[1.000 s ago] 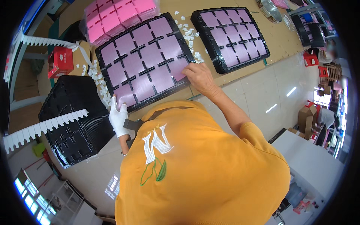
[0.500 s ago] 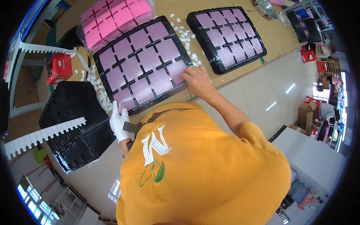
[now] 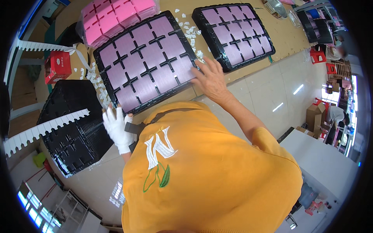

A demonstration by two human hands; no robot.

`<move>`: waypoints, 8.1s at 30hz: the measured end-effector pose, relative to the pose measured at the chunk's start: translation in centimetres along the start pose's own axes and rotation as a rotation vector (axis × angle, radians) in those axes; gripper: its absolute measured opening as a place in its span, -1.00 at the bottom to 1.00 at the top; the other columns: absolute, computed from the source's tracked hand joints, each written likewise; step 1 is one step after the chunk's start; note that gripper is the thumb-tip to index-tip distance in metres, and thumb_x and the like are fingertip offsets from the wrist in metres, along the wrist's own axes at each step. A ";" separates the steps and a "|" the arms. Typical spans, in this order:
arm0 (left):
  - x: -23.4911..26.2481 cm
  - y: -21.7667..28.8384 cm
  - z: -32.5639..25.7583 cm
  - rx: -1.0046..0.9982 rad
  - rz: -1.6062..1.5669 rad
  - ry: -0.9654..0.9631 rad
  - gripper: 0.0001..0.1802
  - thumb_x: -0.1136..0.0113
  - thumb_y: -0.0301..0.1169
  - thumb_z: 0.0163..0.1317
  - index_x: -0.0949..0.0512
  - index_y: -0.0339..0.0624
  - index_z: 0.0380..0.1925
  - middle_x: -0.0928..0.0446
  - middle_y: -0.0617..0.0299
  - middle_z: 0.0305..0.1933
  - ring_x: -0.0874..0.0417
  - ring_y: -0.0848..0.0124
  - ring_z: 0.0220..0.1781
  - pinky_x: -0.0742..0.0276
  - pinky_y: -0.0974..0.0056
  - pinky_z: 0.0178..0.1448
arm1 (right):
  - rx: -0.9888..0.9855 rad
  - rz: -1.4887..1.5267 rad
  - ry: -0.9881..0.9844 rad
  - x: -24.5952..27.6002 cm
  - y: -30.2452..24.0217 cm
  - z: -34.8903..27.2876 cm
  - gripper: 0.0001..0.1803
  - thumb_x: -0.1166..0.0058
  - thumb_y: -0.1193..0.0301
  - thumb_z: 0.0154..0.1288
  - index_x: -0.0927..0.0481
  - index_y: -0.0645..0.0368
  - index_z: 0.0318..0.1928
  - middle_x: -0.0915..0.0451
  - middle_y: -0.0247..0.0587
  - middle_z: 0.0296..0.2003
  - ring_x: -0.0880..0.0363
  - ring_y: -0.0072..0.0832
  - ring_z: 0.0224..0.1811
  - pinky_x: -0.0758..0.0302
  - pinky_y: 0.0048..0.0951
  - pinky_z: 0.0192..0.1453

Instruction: The person assembles plastic components onto a plastic tray by hand.

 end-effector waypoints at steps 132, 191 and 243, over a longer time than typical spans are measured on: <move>-13.8 35.7 26.4 -0.689 0.254 -0.013 -0.54 0.09 -0.41 0.16 -0.41 -0.05 0.12 -0.34 0.28 0.25 -0.21 0.00 0.32 -0.07 -0.26 0.32 | -0.381 -0.262 -0.207 -3.8 42.6 5.8 -0.34 0.41 -0.13 0.35 -0.24 -0.04 0.31 -0.14 -0.39 0.36 0.20 -0.18 0.47 0.23 0.11 0.44; -3.9 -9.4 16.0 0.261 -2.436 0.260 -0.90 -0.08 -0.39 0.28 -0.46 -0.18 -0.28 -0.39 0.31 -0.48 -0.41 0.47 -0.49 -0.48 0.23 -0.36 | -0.009 1.258 -0.381 -1.6 -13.9 25.0 -0.68 0.00 0.36 0.33 -0.54 0.25 0.03 -0.59 -0.28 -0.30 -0.55 -0.57 -0.28 -0.46 -0.55 -0.11; 1.6 -9.5 9.6 0.446 -2.080 0.385 -0.80 -0.15 -0.27 0.26 -0.51 -0.14 -0.23 -0.20 0.43 -0.70 -0.16 0.62 -0.73 -0.20 0.42 -0.68 | 0.806 0.207 -0.737 -9.0 -23.0 13.7 -0.83 -0.04 0.32 0.15 -0.59 0.14 -0.37 -0.47 -0.12 -0.24 -0.47 -0.19 -0.09 -0.42 -0.23 -0.07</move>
Point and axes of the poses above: each hand's wrist, its own z-axis towards the middle knuckle, its own x-axis out of the back of the hand, y = z × x, the point moved 6 cm from there along z, towards the middle knuckle
